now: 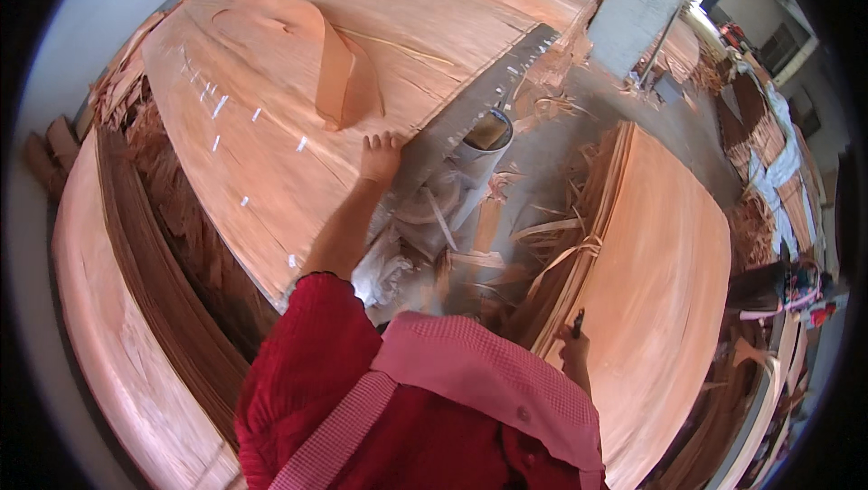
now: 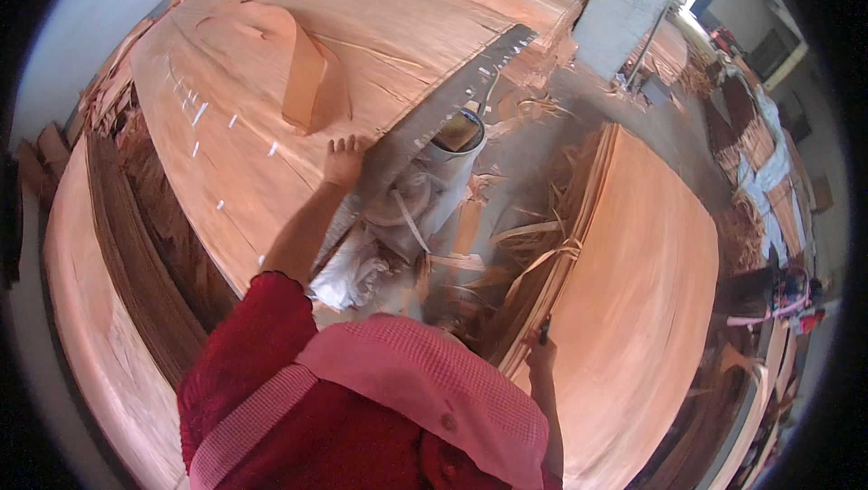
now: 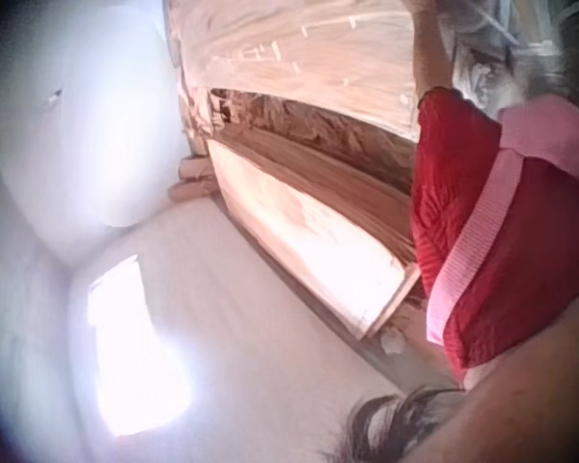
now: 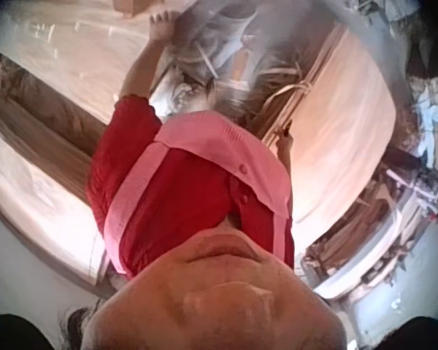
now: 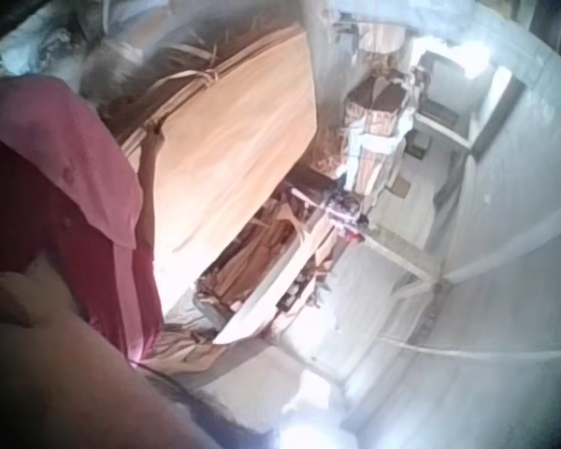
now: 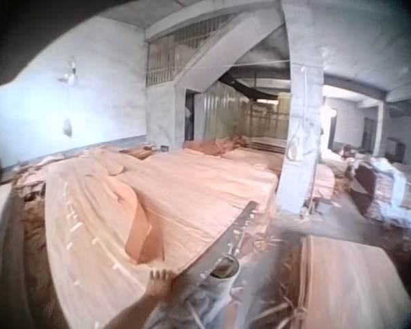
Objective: The person cuts strips of wood veneer using a utility knife while holding the material against a metal straight edge on a workshop table.
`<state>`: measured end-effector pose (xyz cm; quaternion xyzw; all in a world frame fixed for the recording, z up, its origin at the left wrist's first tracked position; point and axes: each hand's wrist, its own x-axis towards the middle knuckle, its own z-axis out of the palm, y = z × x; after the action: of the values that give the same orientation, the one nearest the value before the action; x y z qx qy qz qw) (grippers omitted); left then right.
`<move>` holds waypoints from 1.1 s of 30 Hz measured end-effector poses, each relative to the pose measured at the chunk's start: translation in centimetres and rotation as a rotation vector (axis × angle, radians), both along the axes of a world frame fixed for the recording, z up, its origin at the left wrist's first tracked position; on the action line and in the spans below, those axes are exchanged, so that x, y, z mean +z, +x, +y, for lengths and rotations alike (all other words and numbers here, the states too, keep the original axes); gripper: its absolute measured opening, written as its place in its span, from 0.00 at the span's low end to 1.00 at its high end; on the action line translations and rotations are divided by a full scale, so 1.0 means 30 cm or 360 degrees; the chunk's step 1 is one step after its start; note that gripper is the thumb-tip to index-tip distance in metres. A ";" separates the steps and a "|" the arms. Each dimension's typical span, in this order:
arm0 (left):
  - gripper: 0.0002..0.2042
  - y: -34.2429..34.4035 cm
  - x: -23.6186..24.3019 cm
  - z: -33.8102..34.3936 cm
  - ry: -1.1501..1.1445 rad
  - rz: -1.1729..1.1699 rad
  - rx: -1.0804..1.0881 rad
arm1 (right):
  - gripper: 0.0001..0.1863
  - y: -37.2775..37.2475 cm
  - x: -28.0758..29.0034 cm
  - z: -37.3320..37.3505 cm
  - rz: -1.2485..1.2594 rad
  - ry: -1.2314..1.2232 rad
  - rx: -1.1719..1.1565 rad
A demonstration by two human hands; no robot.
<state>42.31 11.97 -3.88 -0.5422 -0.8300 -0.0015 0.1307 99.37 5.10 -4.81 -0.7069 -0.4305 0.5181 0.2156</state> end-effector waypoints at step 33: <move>0.03 0.056 0.598 0.169 0.0523 0.0219 0.0641 | 0.16 -1.310 0.111 1.452 -0.0010 0.0814 0.2294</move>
<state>43.98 17.04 14.07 -0.3366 -0.8989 -0.0733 0.2709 60.09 48.65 -1.47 -0.1807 -0.8924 0.4129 -0.0199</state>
